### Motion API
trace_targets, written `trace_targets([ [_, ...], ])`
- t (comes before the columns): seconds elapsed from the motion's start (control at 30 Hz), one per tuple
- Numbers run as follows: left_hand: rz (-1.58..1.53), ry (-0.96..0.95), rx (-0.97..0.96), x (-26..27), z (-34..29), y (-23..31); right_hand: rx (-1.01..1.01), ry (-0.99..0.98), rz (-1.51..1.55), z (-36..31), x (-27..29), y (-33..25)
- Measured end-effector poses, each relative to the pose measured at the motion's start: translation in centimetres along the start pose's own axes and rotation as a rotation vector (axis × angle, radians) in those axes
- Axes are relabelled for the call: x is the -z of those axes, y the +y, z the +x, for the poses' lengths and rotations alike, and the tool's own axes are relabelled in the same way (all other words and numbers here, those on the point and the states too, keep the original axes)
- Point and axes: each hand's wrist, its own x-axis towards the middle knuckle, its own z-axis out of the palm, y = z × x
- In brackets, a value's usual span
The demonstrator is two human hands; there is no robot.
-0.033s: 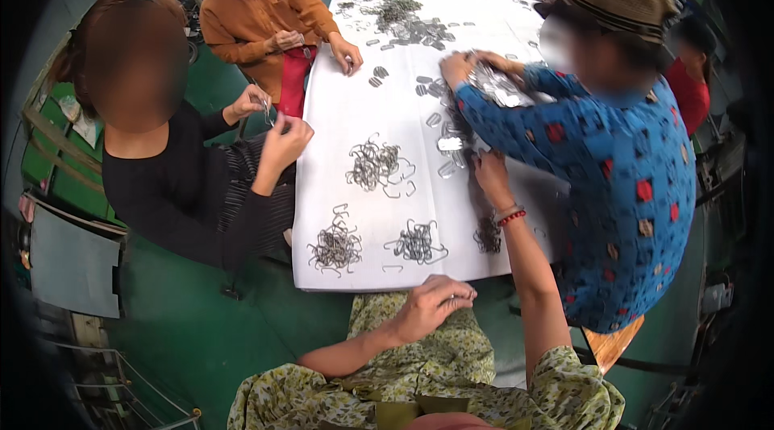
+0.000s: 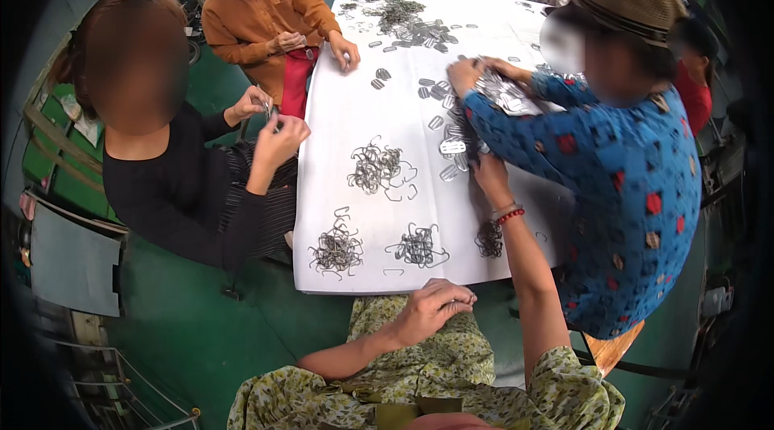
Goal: The person sits at a table with several others and repeatedly picks up small metal clips and wire loops, attaching them together by hand. The person occasionally reaches up to hang the assembled chains onto a nearby metal rack. The task involves continuous manual assembly of small hardware components.
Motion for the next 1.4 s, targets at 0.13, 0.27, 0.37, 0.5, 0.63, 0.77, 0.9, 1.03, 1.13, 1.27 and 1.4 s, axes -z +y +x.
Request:
trace_targets([
  [0.13, 0.017, 0.015, -0.030, 0.8, 0.7, -1.1, -0.150, -0.233, 0.102, 2.9, -0.4, -0.4],
  [0.27, 0.021, -0.016, -0.063, 0.8, 1.5, -1.1, -0.177, -0.179, 0.196, 1.1, 3.1, -2.5],
  [0.37, -0.002, -0.042, -0.052, 0.5, 1.7, -1.3, -0.373, -0.230, 0.644, -2.1, 6.6, -2.9],
  [0.5, -0.031, -0.003, 0.028, -0.2, 2.0, -1.8, -0.432, -0.208, 0.994, -8.4, 14.0, -6.4],
  [0.63, 0.041, 0.065, 0.056, -0.1, 2.5, -1.3, -0.359, -0.104, 1.004, -13.1, 19.0, -11.1],
  [0.77, 0.116, 0.081, -0.041, -0.3, 2.9, -0.6, -0.277, 0.021, 0.997, -15.4, 20.4, -13.0],
  [0.9, 0.248, 0.105, -0.008, 0.1, 2.4, -0.4, -0.329, 0.062, 1.102, -15.3, 19.7, -13.8],
  [1.03, 0.193, 0.088, 0.043, 0.3, 1.1, -1.4, -0.348, 0.068, 1.098, -15.7, 19.4, -13.9],
  [1.13, 0.017, 0.221, 0.171, 1.2, 1.2, -2.1, -0.200, 0.051, 0.964, -16.1, 19.0, -13.1],
  [1.27, 0.660, 0.365, 0.020, 8.5, 5.8, -9.7, -0.234, 0.043, 0.899, -16.3, 19.8, -13.5],
  [1.4, 1.078, 0.072, 0.113, 13.1, 9.0, -15.2, -0.263, -0.038, 0.860, -16.2, 19.5, -13.5],
])
